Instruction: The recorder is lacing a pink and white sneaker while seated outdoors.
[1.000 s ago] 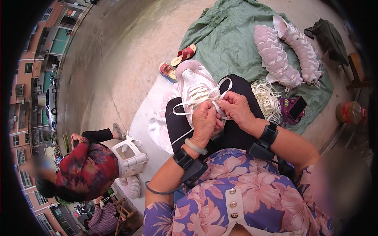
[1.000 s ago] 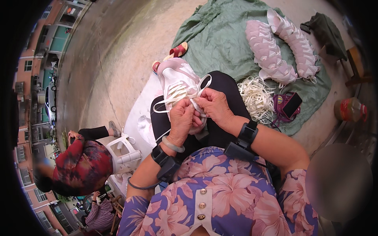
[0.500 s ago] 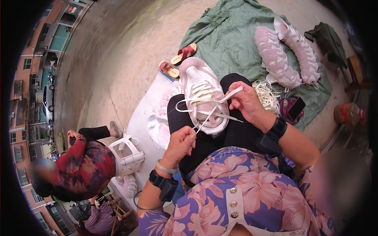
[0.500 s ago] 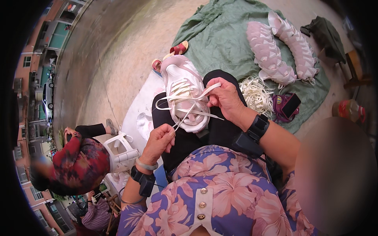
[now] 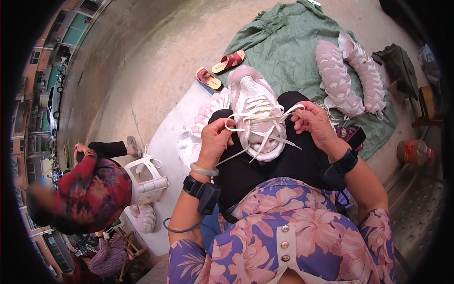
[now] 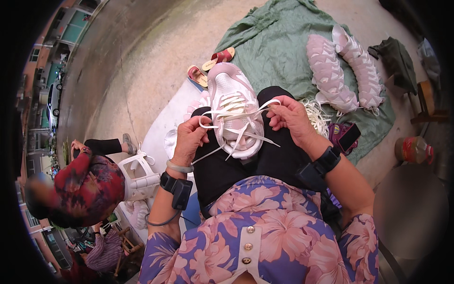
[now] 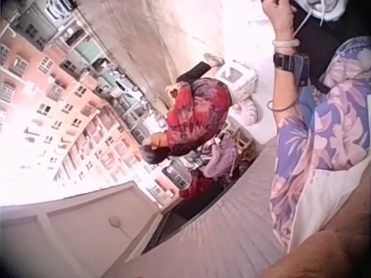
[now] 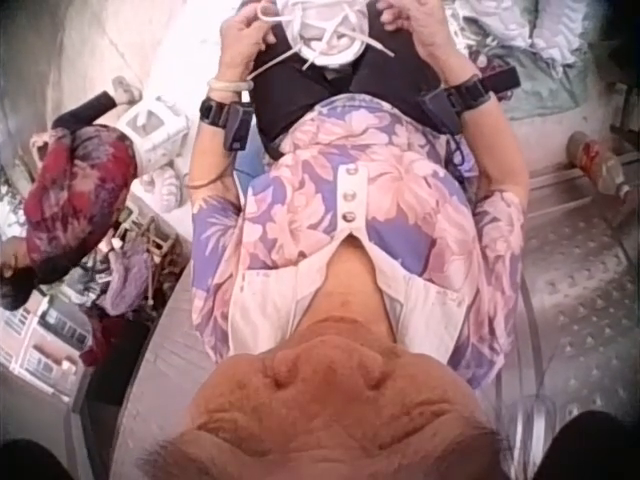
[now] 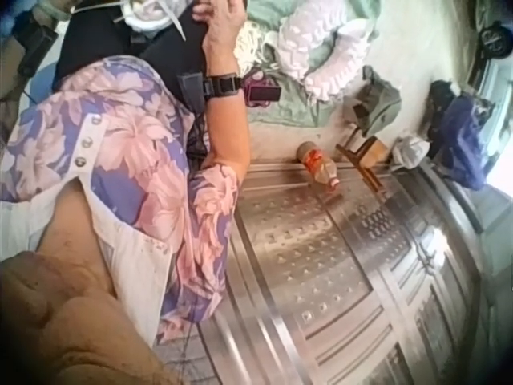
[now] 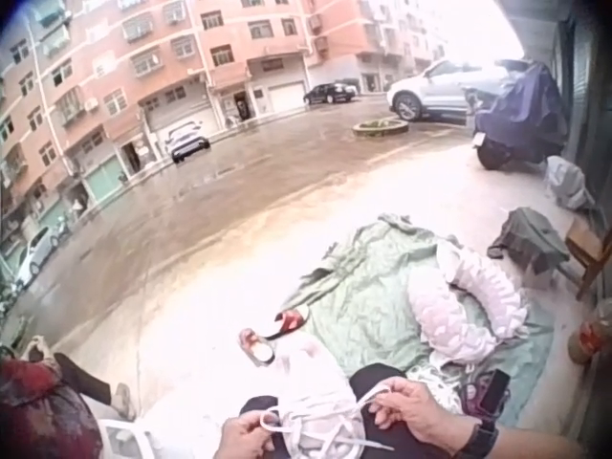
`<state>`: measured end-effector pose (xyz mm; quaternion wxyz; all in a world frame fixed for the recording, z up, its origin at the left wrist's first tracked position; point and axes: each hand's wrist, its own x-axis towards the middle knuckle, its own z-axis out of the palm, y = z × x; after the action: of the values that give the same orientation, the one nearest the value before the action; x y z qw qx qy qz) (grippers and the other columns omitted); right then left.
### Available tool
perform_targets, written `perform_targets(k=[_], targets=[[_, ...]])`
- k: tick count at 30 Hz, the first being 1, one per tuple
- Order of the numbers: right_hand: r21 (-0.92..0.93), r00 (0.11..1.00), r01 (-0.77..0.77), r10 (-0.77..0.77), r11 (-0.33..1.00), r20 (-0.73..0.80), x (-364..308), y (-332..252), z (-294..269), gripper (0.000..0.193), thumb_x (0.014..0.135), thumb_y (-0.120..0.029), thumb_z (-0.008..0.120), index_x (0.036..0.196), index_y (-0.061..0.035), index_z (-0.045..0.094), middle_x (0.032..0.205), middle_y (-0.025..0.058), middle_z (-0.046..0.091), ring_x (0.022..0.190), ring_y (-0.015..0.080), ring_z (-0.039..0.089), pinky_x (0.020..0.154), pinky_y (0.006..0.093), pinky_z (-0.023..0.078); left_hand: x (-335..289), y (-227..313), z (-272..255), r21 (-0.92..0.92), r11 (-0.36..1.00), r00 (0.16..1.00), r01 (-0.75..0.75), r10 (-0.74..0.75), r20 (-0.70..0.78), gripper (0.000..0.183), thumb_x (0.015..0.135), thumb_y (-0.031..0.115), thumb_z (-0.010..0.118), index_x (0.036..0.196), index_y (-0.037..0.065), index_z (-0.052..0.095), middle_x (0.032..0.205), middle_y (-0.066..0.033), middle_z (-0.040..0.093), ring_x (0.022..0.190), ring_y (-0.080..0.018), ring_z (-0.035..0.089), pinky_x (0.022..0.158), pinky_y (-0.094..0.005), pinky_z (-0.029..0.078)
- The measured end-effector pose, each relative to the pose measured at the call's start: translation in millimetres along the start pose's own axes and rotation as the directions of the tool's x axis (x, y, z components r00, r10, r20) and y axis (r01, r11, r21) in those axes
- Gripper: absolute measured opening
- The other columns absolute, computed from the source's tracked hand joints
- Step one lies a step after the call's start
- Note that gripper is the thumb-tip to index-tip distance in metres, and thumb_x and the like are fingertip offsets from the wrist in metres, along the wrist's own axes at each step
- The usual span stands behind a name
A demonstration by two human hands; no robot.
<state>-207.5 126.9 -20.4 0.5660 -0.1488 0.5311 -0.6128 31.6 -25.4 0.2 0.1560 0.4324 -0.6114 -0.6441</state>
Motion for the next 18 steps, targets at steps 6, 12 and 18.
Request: perform_targets(k=[6, 12, 18], targets=[[0.048, 0.998, -0.052, 0.051, 0.997, 0.026, 5, 1, -6, 0.016, 0.088, -0.018, 0.055, 0.097, -0.0052, 0.056, 0.077, 0.0033, 0.061, 0.059, 0.0068, 0.057, 0.052, 0.0205, 0.048, 11, 14, 7, -0.087, 0.996, 0.995, 0.021, -0.012, 0.099, 0.017, 0.08, 0.018, 0.066, 0.089, 0.003, 0.062, 0.064, 0.0027, 0.057, 0.049, -0.0029, 0.049, 0.041, -0.0148, 0.035], [0.036, 0.999, -0.05, 0.049, 0.998, 0.023, 7, 0, -4, 0.016, 0.089, -0.019, 0.054, 0.096, -0.0051, 0.057, 0.076, 0.0033, 0.061, 0.056, 0.0059, 0.056, 0.05, 0.0199, 0.047, 16, 14, 16, 0.176, 0.977, 0.985, -0.124, 0.1, 0.139, 0.017, 0.08, 0.019, 0.068, 0.078, 0.005, 0.059, 0.063, 0.0039, 0.054, 0.051, -0.0019, 0.045, 0.043, -0.016, 0.036], [0.044, 0.997, -0.061, 0.058, 0.997, 0.059, 8, -1, -7, 0.017, 0.089, -0.018, 0.053, 0.1, -0.0052, 0.054, 0.078, 0.0032, 0.059, 0.057, 0.0063, 0.056, 0.05, 0.0199, 0.046, 13, 11, 24, 0.289, 0.931, 0.975, -0.222, 0.21, 0.074, 0.012, 0.083, 0.014, 0.063, 0.079, 0.003, 0.058, 0.062, 0.0033, 0.053, 0.052, -0.0022, 0.045, 0.045, -0.0172, 0.037]])
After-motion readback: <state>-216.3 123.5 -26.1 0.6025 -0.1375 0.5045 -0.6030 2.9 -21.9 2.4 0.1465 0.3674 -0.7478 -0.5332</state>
